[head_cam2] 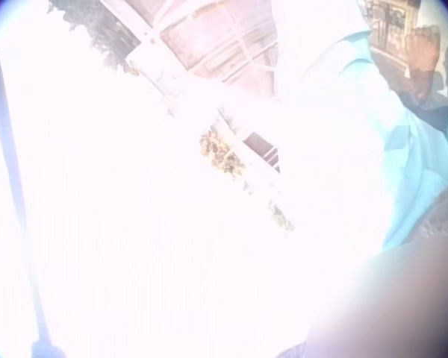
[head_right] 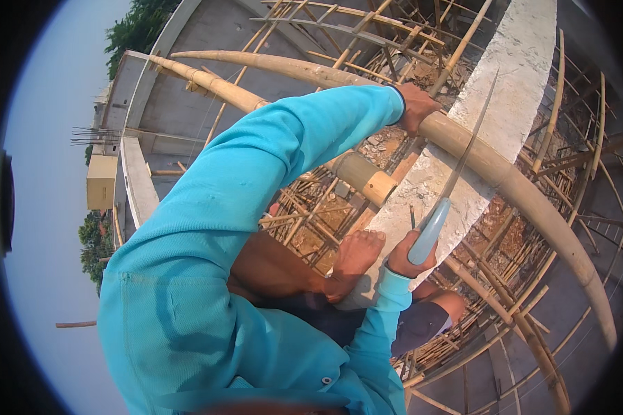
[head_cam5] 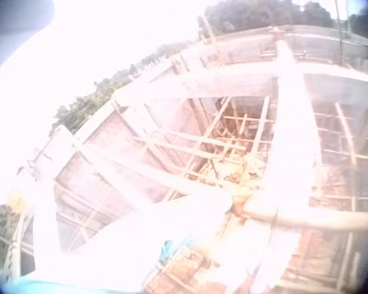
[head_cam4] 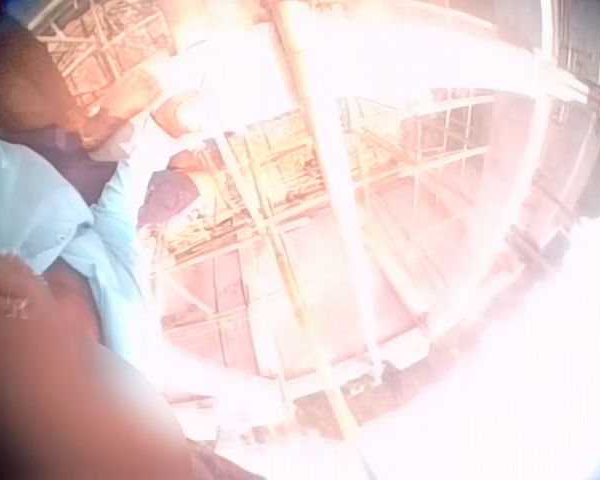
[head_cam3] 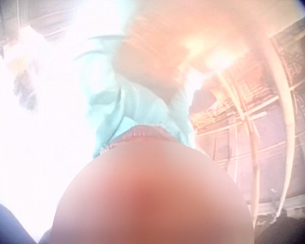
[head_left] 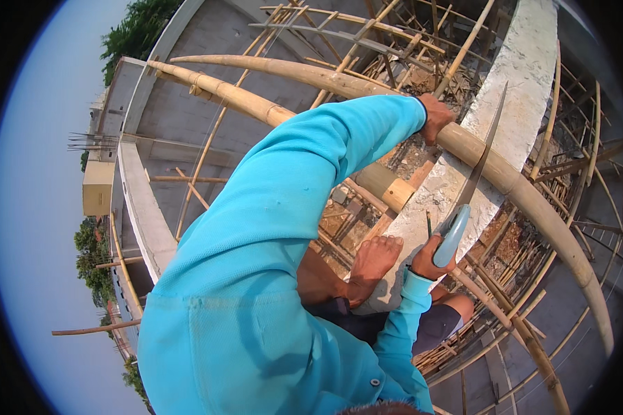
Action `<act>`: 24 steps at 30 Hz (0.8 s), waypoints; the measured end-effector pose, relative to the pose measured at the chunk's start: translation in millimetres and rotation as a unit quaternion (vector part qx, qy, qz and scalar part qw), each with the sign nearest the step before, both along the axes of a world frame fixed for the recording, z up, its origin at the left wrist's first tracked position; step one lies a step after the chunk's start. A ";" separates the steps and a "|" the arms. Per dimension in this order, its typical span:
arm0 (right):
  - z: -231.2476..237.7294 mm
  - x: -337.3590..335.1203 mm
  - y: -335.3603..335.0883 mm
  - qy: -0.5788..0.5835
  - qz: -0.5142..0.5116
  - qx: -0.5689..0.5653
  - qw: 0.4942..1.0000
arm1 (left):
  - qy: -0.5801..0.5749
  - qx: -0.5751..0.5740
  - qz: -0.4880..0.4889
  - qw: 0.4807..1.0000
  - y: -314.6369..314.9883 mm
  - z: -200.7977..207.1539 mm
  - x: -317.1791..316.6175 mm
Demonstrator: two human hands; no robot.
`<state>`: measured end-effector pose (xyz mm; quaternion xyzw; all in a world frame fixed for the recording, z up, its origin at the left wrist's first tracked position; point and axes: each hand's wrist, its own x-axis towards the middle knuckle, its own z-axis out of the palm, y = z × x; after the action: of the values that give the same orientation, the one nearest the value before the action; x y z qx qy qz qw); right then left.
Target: The person positions a long bamboo pole onto a concrete beam and secures it using a hammer and nail. They then adjust the pole's position to ensure it is properly aligned within the scaffolding structure.
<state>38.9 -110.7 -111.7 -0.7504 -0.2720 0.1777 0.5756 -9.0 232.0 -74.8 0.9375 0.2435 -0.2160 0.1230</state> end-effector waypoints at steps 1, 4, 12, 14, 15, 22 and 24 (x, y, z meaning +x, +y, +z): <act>1.0 3.4 -0.8 -0.005 0.003 -0.020 1.000 | -0.012 -0.002 -0.008 1.000 1.2 -1.1 3.7; -9.2 6.1 -1.9 -0.018 0.000 -0.007 1.000 | -0.022 0.002 0.004 1.000 -0.1 0.1 10.3; -1.5 5.1 5.5 -0.054 0.001 0.012 0.998 | 0.036 -0.052 0.045 0.997 0.9 2.7 20.0; 2.6 5.0 7.4 -0.031 0.004 0.020 0.999 | 0.072 -0.053 0.047 0.995 -0.5 8.1 28.1; 4.9 3.9 8.2 -0.038 0.000 0.026 0.999 | 0.089 -0.053 0.051 0.993 -1.4 10.5 30.2; 9.2 -4.8 11.2 -0.036 0.003 0.015 0.999 | 0.036 -0.005 0.083 0.996 -3.0 -1.6 7.6; 6.8 -7.7 11.0 -0.047 -0.003 0.014 0.999 | -0.069 0.059 0.119 0.989 -17.5 -9.1 -7.2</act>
<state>31.3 -99.7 -105.0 -0.7503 -0.2989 0.1370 0.5735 -16.1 214.5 -83.9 0.9200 0.3570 -0.1196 0.1088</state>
